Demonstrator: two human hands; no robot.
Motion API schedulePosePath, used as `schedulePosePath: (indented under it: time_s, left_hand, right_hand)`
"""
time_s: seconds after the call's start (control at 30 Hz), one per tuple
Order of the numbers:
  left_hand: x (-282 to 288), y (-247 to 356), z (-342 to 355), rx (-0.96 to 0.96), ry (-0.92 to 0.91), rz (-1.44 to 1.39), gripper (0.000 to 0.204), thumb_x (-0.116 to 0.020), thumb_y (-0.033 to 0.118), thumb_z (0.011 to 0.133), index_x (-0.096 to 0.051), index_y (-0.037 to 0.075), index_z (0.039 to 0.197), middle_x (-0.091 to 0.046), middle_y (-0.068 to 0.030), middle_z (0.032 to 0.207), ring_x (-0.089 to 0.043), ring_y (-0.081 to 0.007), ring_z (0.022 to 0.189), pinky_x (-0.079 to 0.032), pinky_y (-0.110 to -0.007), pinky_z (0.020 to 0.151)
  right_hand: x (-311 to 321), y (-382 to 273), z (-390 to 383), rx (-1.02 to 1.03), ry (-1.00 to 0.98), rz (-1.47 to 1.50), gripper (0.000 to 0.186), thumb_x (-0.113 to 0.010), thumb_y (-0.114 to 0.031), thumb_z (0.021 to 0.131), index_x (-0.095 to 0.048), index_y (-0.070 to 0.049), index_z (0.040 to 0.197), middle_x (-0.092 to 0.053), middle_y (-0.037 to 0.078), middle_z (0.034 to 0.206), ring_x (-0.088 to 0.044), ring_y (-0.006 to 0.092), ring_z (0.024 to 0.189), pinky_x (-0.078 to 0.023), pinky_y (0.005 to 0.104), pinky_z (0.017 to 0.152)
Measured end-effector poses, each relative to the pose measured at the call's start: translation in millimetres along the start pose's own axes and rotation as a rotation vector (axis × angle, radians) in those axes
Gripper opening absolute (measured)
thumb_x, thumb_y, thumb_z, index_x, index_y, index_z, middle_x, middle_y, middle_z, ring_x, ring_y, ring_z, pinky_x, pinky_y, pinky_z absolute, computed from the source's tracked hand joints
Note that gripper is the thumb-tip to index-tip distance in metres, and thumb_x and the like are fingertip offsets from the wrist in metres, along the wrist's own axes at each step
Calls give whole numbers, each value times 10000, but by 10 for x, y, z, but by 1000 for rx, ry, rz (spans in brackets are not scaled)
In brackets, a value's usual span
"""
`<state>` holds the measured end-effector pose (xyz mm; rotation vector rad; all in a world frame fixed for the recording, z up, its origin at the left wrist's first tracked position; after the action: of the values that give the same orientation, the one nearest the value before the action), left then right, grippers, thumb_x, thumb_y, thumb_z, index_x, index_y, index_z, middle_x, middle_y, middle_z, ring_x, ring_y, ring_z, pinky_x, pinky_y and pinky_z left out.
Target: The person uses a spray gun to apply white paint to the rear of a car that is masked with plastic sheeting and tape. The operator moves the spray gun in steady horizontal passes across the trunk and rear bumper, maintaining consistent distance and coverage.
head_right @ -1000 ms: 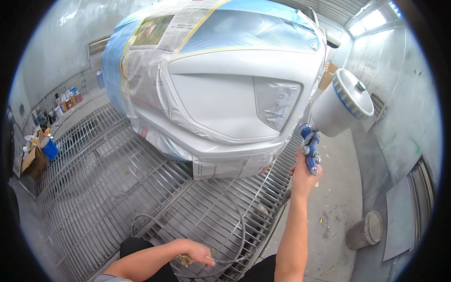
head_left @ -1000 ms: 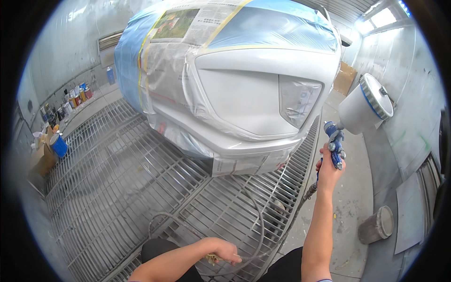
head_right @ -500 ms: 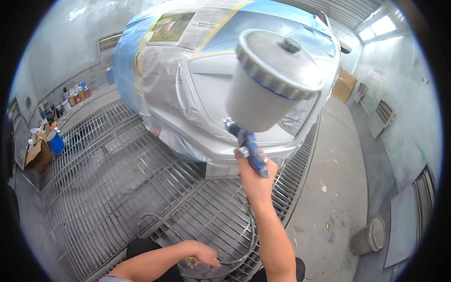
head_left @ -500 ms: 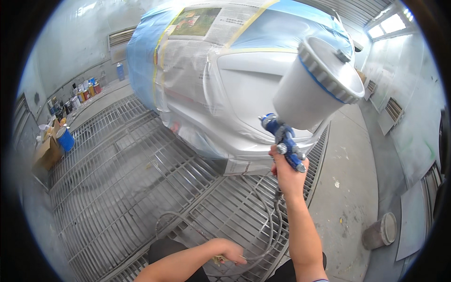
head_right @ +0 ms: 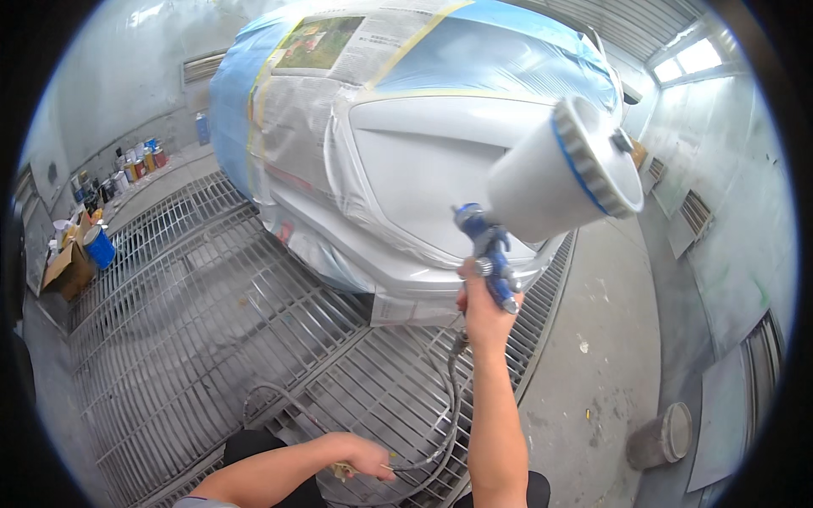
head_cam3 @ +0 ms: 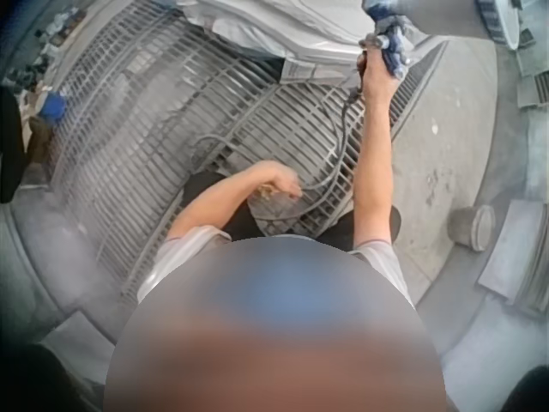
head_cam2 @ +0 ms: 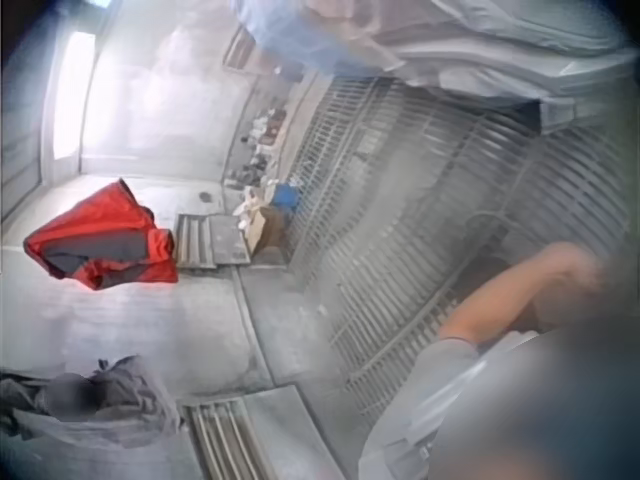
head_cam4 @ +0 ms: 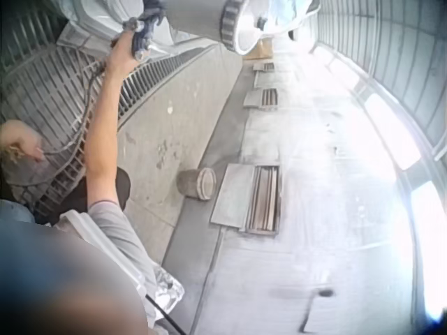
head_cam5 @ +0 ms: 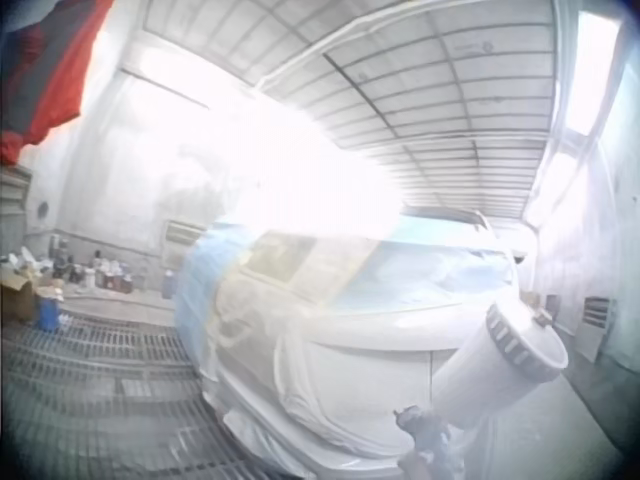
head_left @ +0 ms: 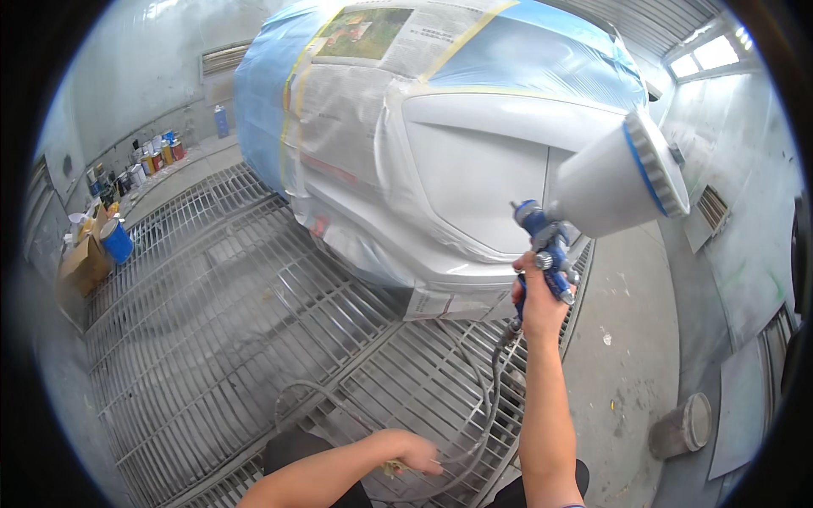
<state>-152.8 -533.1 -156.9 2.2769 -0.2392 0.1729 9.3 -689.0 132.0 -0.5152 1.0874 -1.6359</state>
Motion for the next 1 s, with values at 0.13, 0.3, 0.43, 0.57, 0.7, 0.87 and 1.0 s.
schedulePosePath:
  time_s: [0.13, 0.3, 0.43, 0.57, 0.7, 0.87, 1.0]
  left_hand:
    - [13, 7, 64, 30, -5, 60, 553, -537, 514, 1059, -769, 19, 1139, -670, -134, 813, -648, -259, 563, -553, -427, 540]
    - [84, 99, 1, 120, -11, 28, 525, -553, 541, 1054, -770, 77, 1172, -663, -102, 717, -675, -232, 567, -542, -421, 568]
    - [151, 112, -14, 109, 77, 70, 537, -548, 549, 1055, -740, 48, 1020, -662, -115, 699, -688, -255, 577, -538, -433, 584]
    - [199, 30, -69, 147, 97, 101, 568, -531, 548, 1066, -675, 28, 888, -658, -124, 688, -692, -277, 584, -545, -448, 614]
    - [203, 13, -123, 160, 96, 66, 584, -521, 541, 1073, -652, 12, 862, -656, -123, 677, -694, -276, 586, -544, -452, 618]
    - [192, -19, -148, 137, 85, 89, 595, -514, 542, 1069, -665, -4, 886, -669, -138, 698, -697, -296, 610, -548, -465, 646]
    - [205, -76, -110, 64, 144, 149, 590, -506, 541, 1065, -700, 3, 919, -692, -153, 725, -720, -341, 710, -555, -484, 713]
  right_hand:
    - [536, 44, 141, 49, 124, -38, 205, -771, -187, 981, -721, 1, 919, -632, 28, 660, -564, 103, 505, -443, 269, 472]
    - [1073, 112, 279, 116, 297, -106, 250, -749, -227, 1002, -727, 7, 920, -624, 21, 671, -551, 85, 529, -426, 264, 491]
    - [1290, 204, 349, 159, 454, -134, 232, -726, -209, 1012, -735, 11, 938, -613, 6, 673, -545, 80, 549, -413, 261, 499]
    - [1079, 329, 266, 102, 381, -87, 202, -736, -181, 1008, -727, 2, 924, -632, 8, 678, -553, 82, 537, -415, 260, 497]
    - [515, 467, 83, 112, 165, -2, 144, -773, -133, 986, -729, -3, 944, -644, -3, 690, -577, 77, 552, -445, 249, 518]
    - [-309, 506, -172, 82, -102, 29, 132, -804, -105, 949, -745, 8, 986, -683, 4, 735, -595, 77, 590, -477, 250, 567]
    - [-749, 483, -228, 64, -356, 62, 175, -771, -145, 1000, -716, 22, 993, -717, 69, 884, -598, 104, 622, -473, 263, 560]
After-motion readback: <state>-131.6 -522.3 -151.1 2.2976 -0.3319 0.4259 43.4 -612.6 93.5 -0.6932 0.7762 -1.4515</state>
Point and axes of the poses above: each hand's wrist, its own z-axis towards the middle knuckle, its own x-axis out of the back of the hand, y = z × x, the point moved 6 cm from there along z, towards the middle knuckle
